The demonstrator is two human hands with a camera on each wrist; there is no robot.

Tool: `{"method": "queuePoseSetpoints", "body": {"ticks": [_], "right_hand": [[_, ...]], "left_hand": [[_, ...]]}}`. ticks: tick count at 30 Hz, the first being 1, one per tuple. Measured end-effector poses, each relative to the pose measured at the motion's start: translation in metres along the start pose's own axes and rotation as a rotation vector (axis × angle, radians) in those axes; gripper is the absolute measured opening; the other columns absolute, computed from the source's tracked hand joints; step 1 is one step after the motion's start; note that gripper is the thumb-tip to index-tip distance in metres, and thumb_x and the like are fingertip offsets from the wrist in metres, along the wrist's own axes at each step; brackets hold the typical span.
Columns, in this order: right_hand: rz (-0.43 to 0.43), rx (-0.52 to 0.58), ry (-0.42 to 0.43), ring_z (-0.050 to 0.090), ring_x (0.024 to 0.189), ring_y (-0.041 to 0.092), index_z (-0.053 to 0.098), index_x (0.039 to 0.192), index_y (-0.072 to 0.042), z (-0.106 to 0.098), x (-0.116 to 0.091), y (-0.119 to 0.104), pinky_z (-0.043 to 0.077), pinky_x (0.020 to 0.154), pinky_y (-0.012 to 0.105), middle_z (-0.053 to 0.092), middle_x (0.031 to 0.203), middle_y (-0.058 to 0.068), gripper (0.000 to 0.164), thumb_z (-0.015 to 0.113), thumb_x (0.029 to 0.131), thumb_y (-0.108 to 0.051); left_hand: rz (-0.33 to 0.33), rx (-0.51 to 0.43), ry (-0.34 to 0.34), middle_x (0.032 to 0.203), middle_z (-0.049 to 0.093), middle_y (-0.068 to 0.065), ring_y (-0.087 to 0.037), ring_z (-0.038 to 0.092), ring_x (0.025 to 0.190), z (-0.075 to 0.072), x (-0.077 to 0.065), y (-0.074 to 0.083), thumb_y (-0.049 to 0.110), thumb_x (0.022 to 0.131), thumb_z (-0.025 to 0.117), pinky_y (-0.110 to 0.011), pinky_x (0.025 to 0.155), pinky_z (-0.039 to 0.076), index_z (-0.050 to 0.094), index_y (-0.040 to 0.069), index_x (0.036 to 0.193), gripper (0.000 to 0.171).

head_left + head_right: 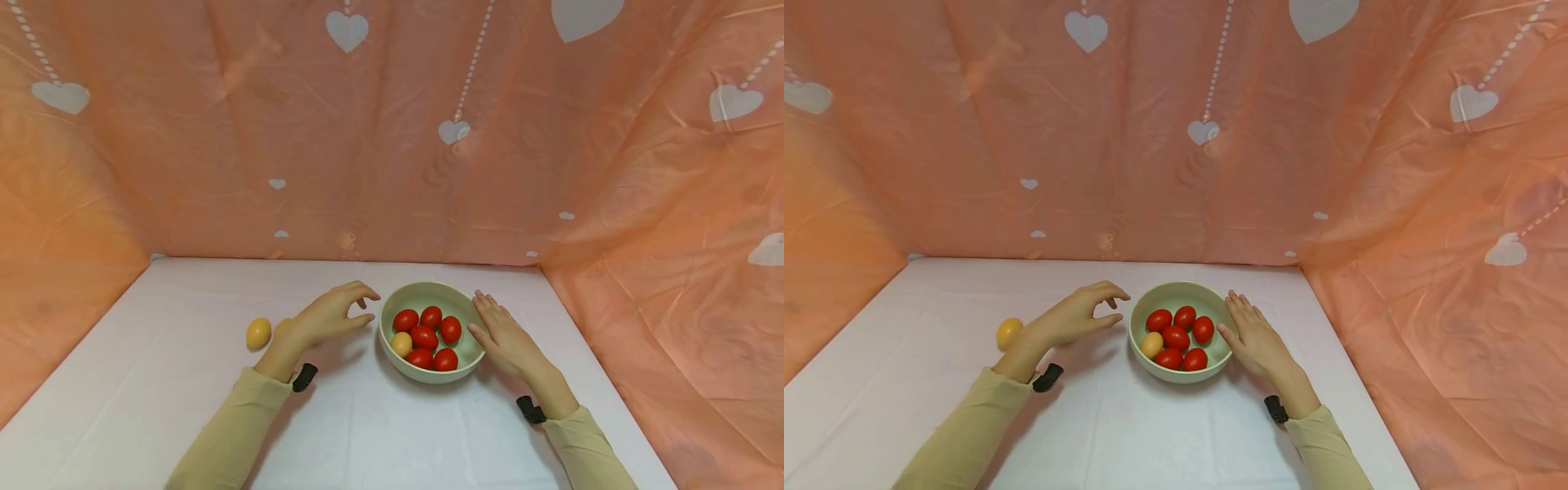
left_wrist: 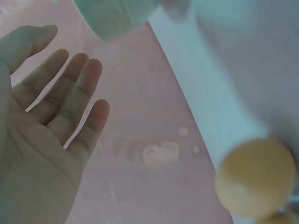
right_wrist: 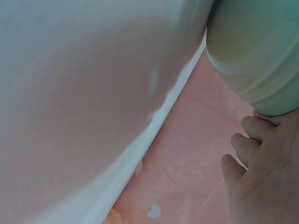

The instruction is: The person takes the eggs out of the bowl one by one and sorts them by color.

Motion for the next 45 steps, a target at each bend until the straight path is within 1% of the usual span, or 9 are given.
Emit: {"method": "queuePoseSetpoints", "body": {"ticks": [6, 12, 16, 18, 25, 31, 35, 39, 45], "right_hand": [[-0.011, 0.001, 0.008, 0.021, 0.157, 0.040, 0.031, 0.161, 0.003, 0.000, 0.001, 0.000, 0.018, 0.126, 0.057, 0.026, 0.169, 0.018, 0.067, 0.046, 0.110, -0.039], [-0.009, 0.006, 0.003, 0.020, 0.157, 0.039, 0.030, 0.161, 0.002, 0.000, 0.003, 0.000, 0.017, 0.126, 0.057, 0.025, 0.170, 0.018, 0.068, 0.046, 0.110, -0.040], [-0.005, 0.006, -0.001, 0.020, 0.157, 0.040, 0.030, 0.161, 0.002, -0.001, 0.003, -0.001, 0.017, 0.126, 0.057, 0.025, 0.169, 0.018, 0.068, 0.046, 0.110, -0.040], [-0.003, 0.006, -0.001, 0.021, 0.157, 0.040, 0.029, 0.161, 0.002, -0.001, 0.003, -0.001, 0.016, 0.126, 0.056, 0.025, 0.169, 0.018, 0.068, 0.046, 0.110, -0.040], [-0.014, -0.002, 0.009, 0.022, 0.156, 0.040, 0.031, 0.161, 0.002, -0.001, 0.004, -0.002, 0.019, 0.125, 0.058, 0.026, 0.169, 0.019, 0.067, 0.047, 0.110, -0.038], [-0.032, -0.015, 0.025, 0.023, 0.156, 0.041, 0.031, 0.160, 0.003, -0.003, 0.004, -0.002, 0.020, 0.124, 0.059, 0.027, 0.168, 0.020, 0.066, 0.048, 0.110, -0.036], [-0.029, -0.016, 0.022, 0.022, 0.156, 0.040, 0.032, 0.160, 0.003, -0.003, 0.003, -0.002, 0.020, 0.125, 0.058, 0.027, 0.168, 0.019, 0.065, 0.048, 0.110, -0.036], [-0.029, -0.012, 0.025, 0.023, 0.156, 0.041, 0.032, 0.159, 0.004, -0.003, 0.002, -0.001, 0.020, 0.125, 0.058, 0.027, 0.168, 0.020, 0.065, 0.048, 0.110, -0.035], [-0.023, -0.005, 0.020, 0.023, 0.156, 0.041, 0.032, 0.160, 0.004, -0.001, 0.000, 0.001, 0.020, 0.125, 0.058, 0.027, 0.168, 0.020, 0.065, 0.048, 0.110, -0.035]], "left_hand": [[0.047, -0.022, -0.058, 0.123, 0.068, -0.010, -0.021, 0.065, 0.103, 0.008, 0.020, 0.015, 0.013, 0.096, 0.072, -0.038, 0.091, 0.054, 0.068, 0.002, 0.128, 0.034], [0.077, -0.033, -0.175, 0.120, 0.069, -0.011, -0.022, 0.066, 0.101, 0.017, 0.037, 0.024, 0.014, 0.096, 0.073, -0.033, 0.088, 0.055, 0.069, 0.003, 0.128, 0.034], [0.091, -0.008, -0.254, 0.118, 0.069, -0.010, -0.023, 0.068, 0.098, 0.021, 0.047, 0.030, 0.012, 0.095, 0.074, -0.031, 0.088, 0.055, 0.070, 0.002, 0.124, 0.031], [0.089, 0.016, -0.302, 0.113, 0.070, -0.009, -0.022, 0.067, 0.095, 0.022, 0.052, 0.034, 0.010, 0.094, 0.075, -0.032, 0.087, 0.055, 0.071, 0.002, 0.121, 0.028], [0.028, 0.121, -0.467, 0.092, 0.071, 0.000, -0.015, 0.062, 0.085, 0.025, 0.067, 0.048, 0.014, 0.091, 0.080, -0.032, 0.084, 0.054, 0.076, 0.007, 0.108, 0.019], [-0.015, 0.171, -0.541, 0.079, 0.067, 0.007, -0.011, 0.061, 0.078, 0.028, 0.075, 0.051, 0.020, 0.087, 0.083, -0.028, 0.077, 0.052, 0.076, 0.015, 0.089, 0.009], [-0.032, 0.161, -0.581, 0.075, 0.067, 0.009, -0.009, 0.059, 0.074, 0.032, 0.077, 0.051, 0.021, 0.085, 0.083, -0.025, 0.072, 0.051, 0.078, 0.017, 0.083, 0.007], [-0.054, 0.130, -0.607, 0.075, 0.068, 0.009, -0.009, 0.058, 0.074, 0.036, 0.079, 0.050, 0.022, 0.082, 0.086, -0.024, 0.071, 0.050, 0.081, 0.016, 0.085, 0.008], [-0.092, 0.144, -0.644, 0.081, 0.069, 0.009, -0.010, 0.060, 0.082, 0.040, 0.081, 0.050, 0.027, 0.082, 0.089, -0.026, 0.078, 0.051, 0.083, 0.016, 0.095, 0.018]]}}
Point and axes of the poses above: each hand's wrist, its own x-axis towards the middle knuckle, its own z-axis out of the palm, y = z × x, the point moved 1 cm from there along x, towards the middle knuckle
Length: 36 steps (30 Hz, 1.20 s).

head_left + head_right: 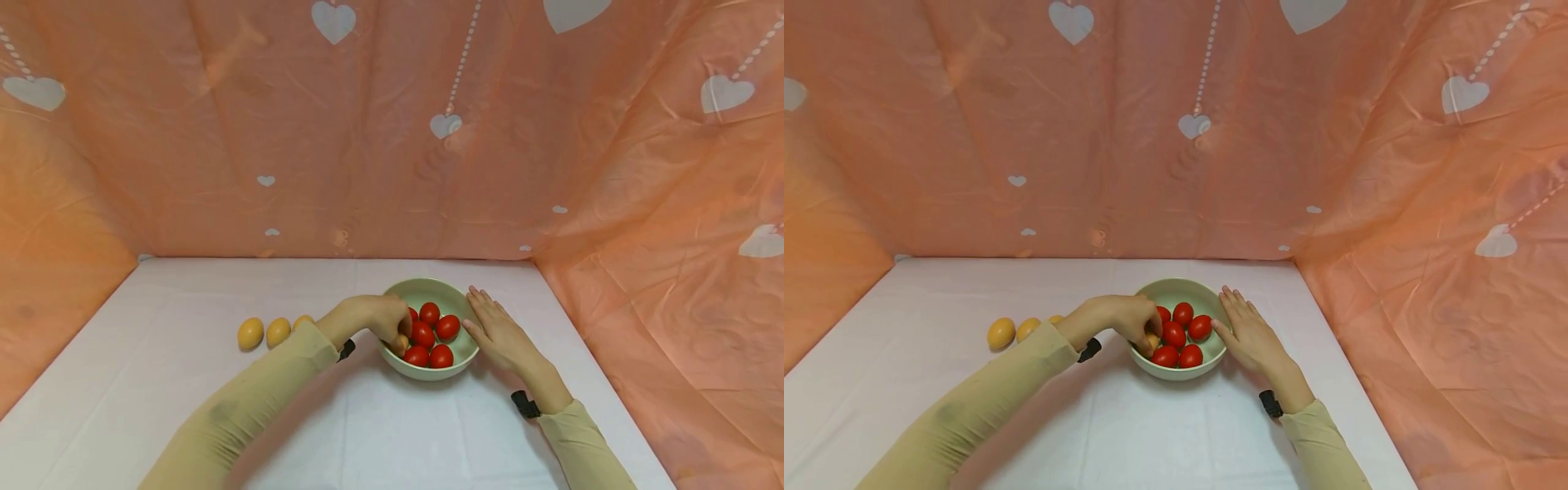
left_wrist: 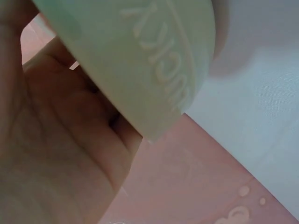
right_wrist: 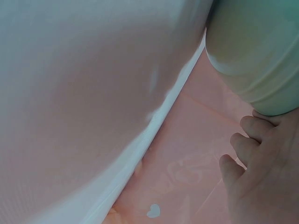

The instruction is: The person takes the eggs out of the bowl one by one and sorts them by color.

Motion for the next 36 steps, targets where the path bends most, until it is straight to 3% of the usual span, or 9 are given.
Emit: {"method": "queuePoseSetpoints", "body": {"ticks": [9, 17, 25, 36], "right_hand": [[-0.003, -0.003, 0.001, 0.023, 0.156, 0.041, 0.032, 0.160, 0.004, 0.001, 0.000, 0.001, 0.020, 0.124, 0.059, 0.027, 0.168, 0.020, 0.065, 0.048, 0.110, -0.035], [0.000, 0.000, -0.002, 0.022, 0.156, 0.041, 0.032, 0.160, 0.003, 0.002, 0.000, 0.001, 0.019, 0.125, 0.059, 0.027, 0.168, 0.020, 0.065, 0.048, 0.110, -0.036], [-0.003, 0.000, 0.001, 0.022, 0.156, 0.041, 0.032, 0.159, 0.004, 0.002, 0.001, 0.001, 0.020, 0.124, 0.060, 0.027, 0.168, 0.020, 0.065, 0.047, 0.110, -0.035], [0.000, 0.006, -0.004, 0.021, 0.156, 0.042, 0.032, 0.160, 0.004, 0.001, 0.000, 0.000, 0.020, 0.124, 0.060, 0.026, 0.168, 0.020, 0.065, 0.047, 0.110, -0.036]], "left_hand": [[-0.014, -0.019, -0.011, 0.085, 0.068, 0.008, -0.011, 0.060, 0.086, 0.000, 0.000, 0.001, 0.028, 0.083, 0.089, -0.027, 0.082, 0.051, 0.080, 0.017, 0.093, 0.017], [0.038, -0.049, 0.019, 0.082, 0.067, 0.008, -0.010, 0.058, 0.082, -0.001, -0.002, 0.000, 0.024, 0.083, 0.087, -0.024, 0.078, 0.049, 0.078, 0.017, 0.090, 0.014], [0.109, -0.109, 0.093, 0.086, 0.066, 0.007, -0.012, 0.059, 0.085, -0.005, -0.009, -0.002, 0.019, 0.085, 0.083, -0.025, 0.079, 0.050, 0.077, 0.013, 0.101, 0.018], [0.175, -0.142, 0.253, 0.118, 0.067, -0.003, -0.019, 0.060, 0.104, -0.005, -0.025, -0.004, 0.018, 0.087, 0.080, -0.032, 0.094, 0.051, 0.071, 0.006, 0.127, 0.042]]}}
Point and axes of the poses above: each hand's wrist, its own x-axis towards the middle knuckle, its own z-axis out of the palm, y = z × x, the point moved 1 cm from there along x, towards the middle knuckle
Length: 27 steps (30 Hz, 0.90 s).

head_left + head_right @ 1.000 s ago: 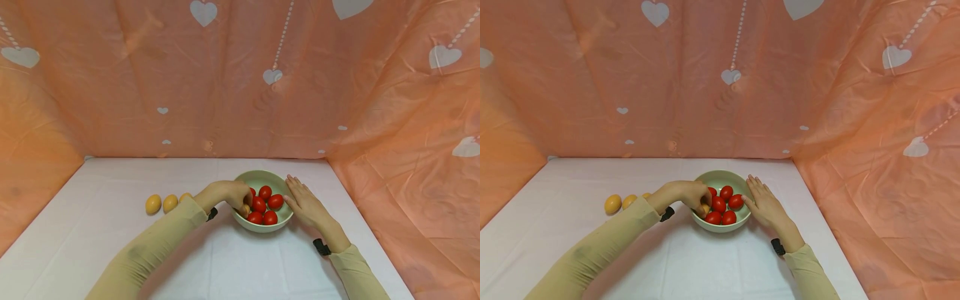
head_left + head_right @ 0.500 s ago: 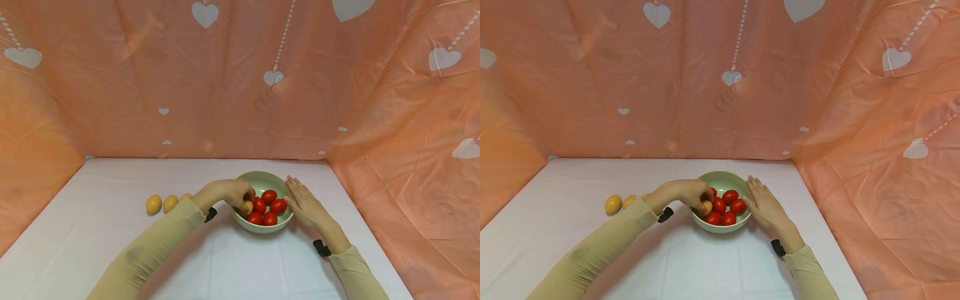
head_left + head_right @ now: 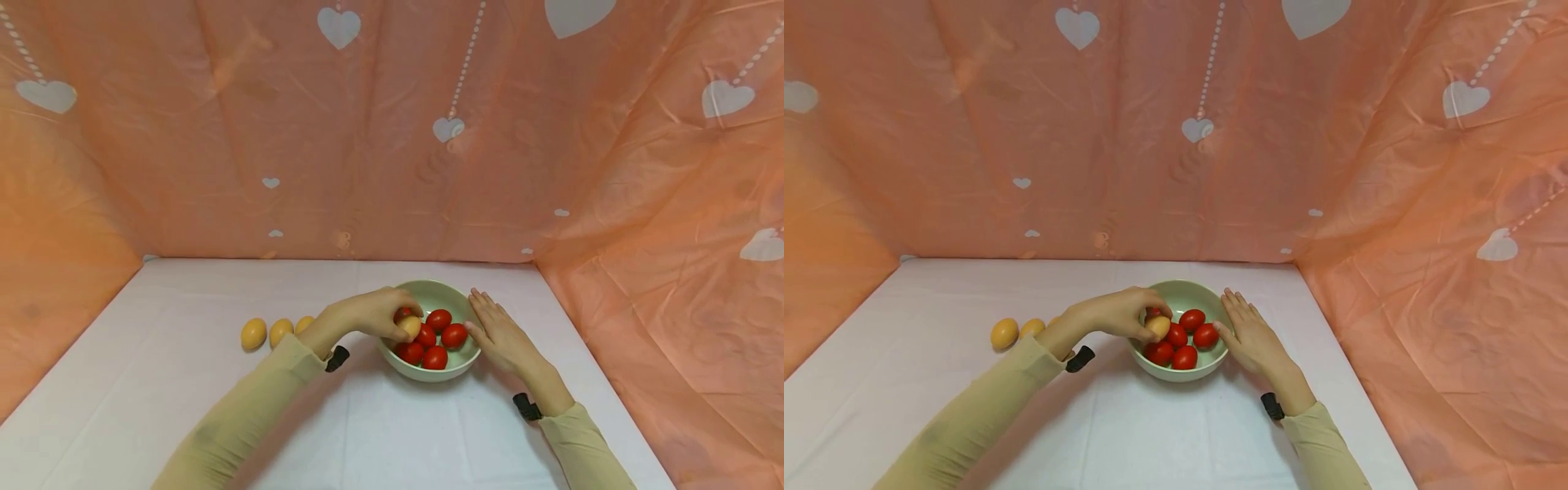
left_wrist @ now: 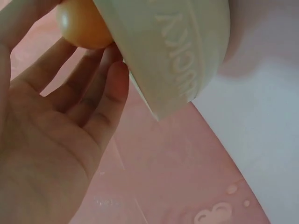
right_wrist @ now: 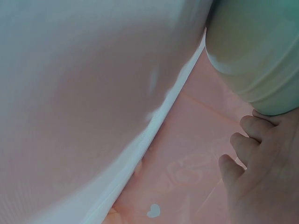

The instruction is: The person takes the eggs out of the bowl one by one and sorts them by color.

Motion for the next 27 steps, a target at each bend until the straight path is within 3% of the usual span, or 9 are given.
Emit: {"method": "queuePoseSetpoints", "body": {"ticks": [4, 10, 17, 22, 27], "right_hand": [[0.003, 0.008, 0.000, 0.021, 0.156, 0.042, 0.032, 0.160, 0.004, 0.000, -0.001, 0.000, 0.019, 0.124, 0.060, 0.027, 0.168, 0.020, 0.066, 0.048, 0.110, -0.036], [0.001, 0.010, -0.002, 0.021, 0.156, 0.042, 0.031, 0.160, 0.004, -0.001, 0.000, 0.000, 0.018, 0.125, 0.059, 0.026, 0.168, 0.020, 0.066, 0.046, 0.111, -0.037], [0.009, 0.008, -0.009, 0.020, 0.157, 0.041, 0.030, 0.160, 0.004, 0.000, 0.001, 0.000, 0.017, 0.125, 0.058, 0.026, 0.169, 0.020, 0.067, 0.046, 0.111, -0.038], [0.013, -0.002, -0.015, 0.019, 0.157, 0.041, 0.030, 0.160, 0.004, 0.001, 0.001, 0.001, 0.018, 0.125, 0.059, 0.026, 0.169, 0.020, 0.067, 0.045, 0.111, -0.039], [0.010, 0.002, -0.011, 0.020, 0.157, 0.041, 0.030, 0.160, 0.004, 0.001, 0.000, 0.001, 0.018, 0.125, 0.059, 0.026, 0.169, 0.020, 0.067, 0.045, 0.111, -0.038]], "left_hand": [[0.041, -0.020, 0.081, 0.122, 0.064, -0.005, -0.018, 0.059, 0.106, 0.001, -0.008, -0.002, 0.019, 0.087, 0.079, -0.033, 0.095, 0.051, 0.070, 0.007, 0.129, 0.044], [0.071, -0.086, 0.246, 0.122, 0.063, -0.005, -0.016, 0.060, 0.101, 0.000, -0.022, -0.008, 0.017, 0.086, 0.080, -0.027, 0.082, 0.054, 0.070, 0.007, 0.127, 0.043], [0.080, -0.109, 0.396, 0.124, 0.064, -0.006, -0.019, 0.062, 0.102, 0.001, -0.043, -0.022, 0.016, 0.085, 0.085, -0.042, 0.079, 0.059, 0.071, 0.006, 0.124, 0.042], [0.054, -0.134, 0.479, 0.123, 0.065, -0.004, -0.020, 0.063, 0.103, 0.002, -0.061, -0.032, 0.016, 0.084, 0.086, -0.047, 0.081, 0.059, 0.071, 0.007, 0.123, 0.043], [0.002, -0.118, 0.508, 0.125, 0.064, -0.005, -0.021, 0.061, 0.103, 0.002, -0.076, -0.044, 0.016, 0.084, 0.087, -0.045, 0.083, 0.058, 0.069, 0.005, 0.126, 0.046]]}}
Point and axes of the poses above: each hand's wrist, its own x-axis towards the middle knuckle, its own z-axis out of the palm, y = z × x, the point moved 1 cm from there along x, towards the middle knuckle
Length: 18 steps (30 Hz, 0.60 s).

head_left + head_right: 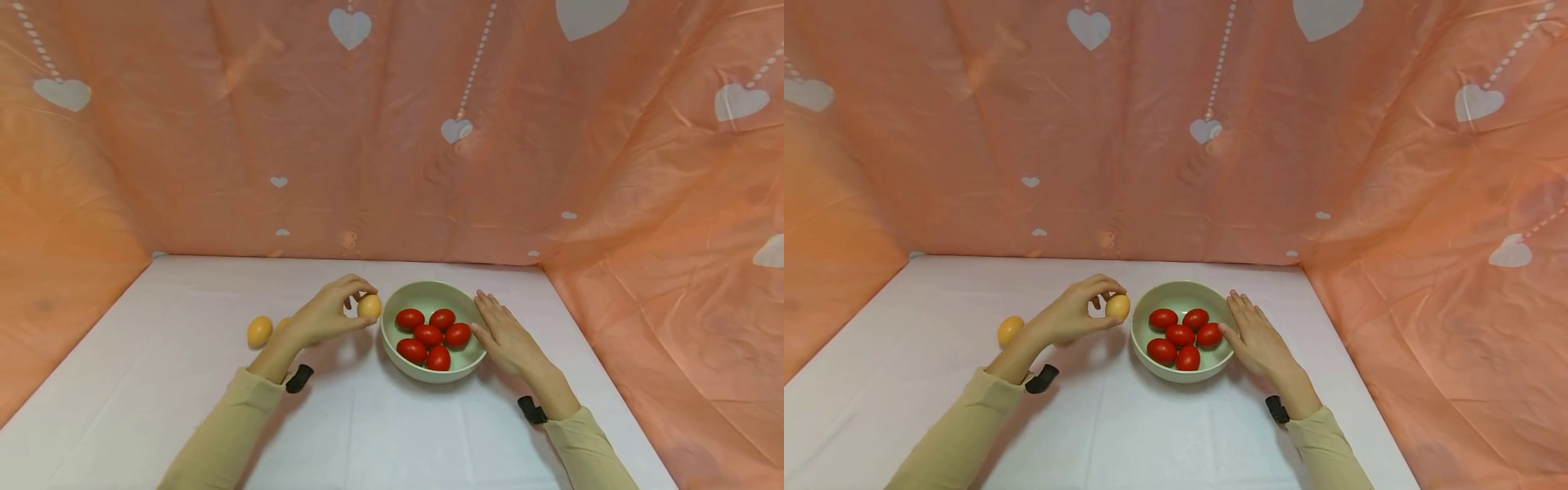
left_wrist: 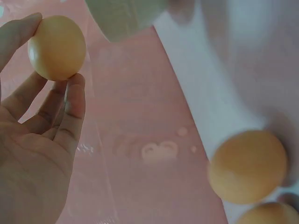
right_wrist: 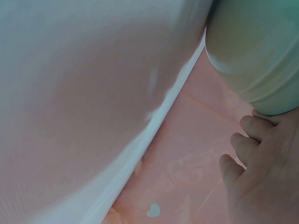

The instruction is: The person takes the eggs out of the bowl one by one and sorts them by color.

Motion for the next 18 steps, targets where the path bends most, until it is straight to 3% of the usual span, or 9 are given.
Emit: {"method": "queuePoseSetpoints", "body": {"ticks": [12, 18], "right_hand": [[-0.001, -0.001, -0.002, 0.020, 0.156, 0.042, 0.030, 0.160, 0.004, 0.000, 0.000, 0.001, 0.018, 0.124, 0.061, 0.026, 0.168, 0.021, 0.067, 0.045, 0.111, -0.038], [-0.005, -0.002, -0.001, 0.020, 0.156, 0.041, 0.031, 0.160, 0.004, 0.001, 0.001, 0.001, 0.018, 0.124, 0.060, 0.026, 0.168, 0.020, 0.067, 0.047, 0.110, -0.037]], "left_hand": [[-0.102, 0.184, -0.033, 0.118, 0.068, -0.004, -0.023, 0.065, 0.102, -0.007, -0.021, -0.022, 0.022, 0.082, 0.087, -0.042, 0.090, 0.054, 0.072, 0.004, 0.123, 0.047], [-0.148, 0.249, -0.056, 0.113, 0.069, -0.004, -0.024, 0.066, 0.098, -0.007, -0.026, -0.032, 0.020, 0.081, 0.087, -0.041, 0.086, 0.055, 0.073, 0.004, 0.119, 0.044]]}}
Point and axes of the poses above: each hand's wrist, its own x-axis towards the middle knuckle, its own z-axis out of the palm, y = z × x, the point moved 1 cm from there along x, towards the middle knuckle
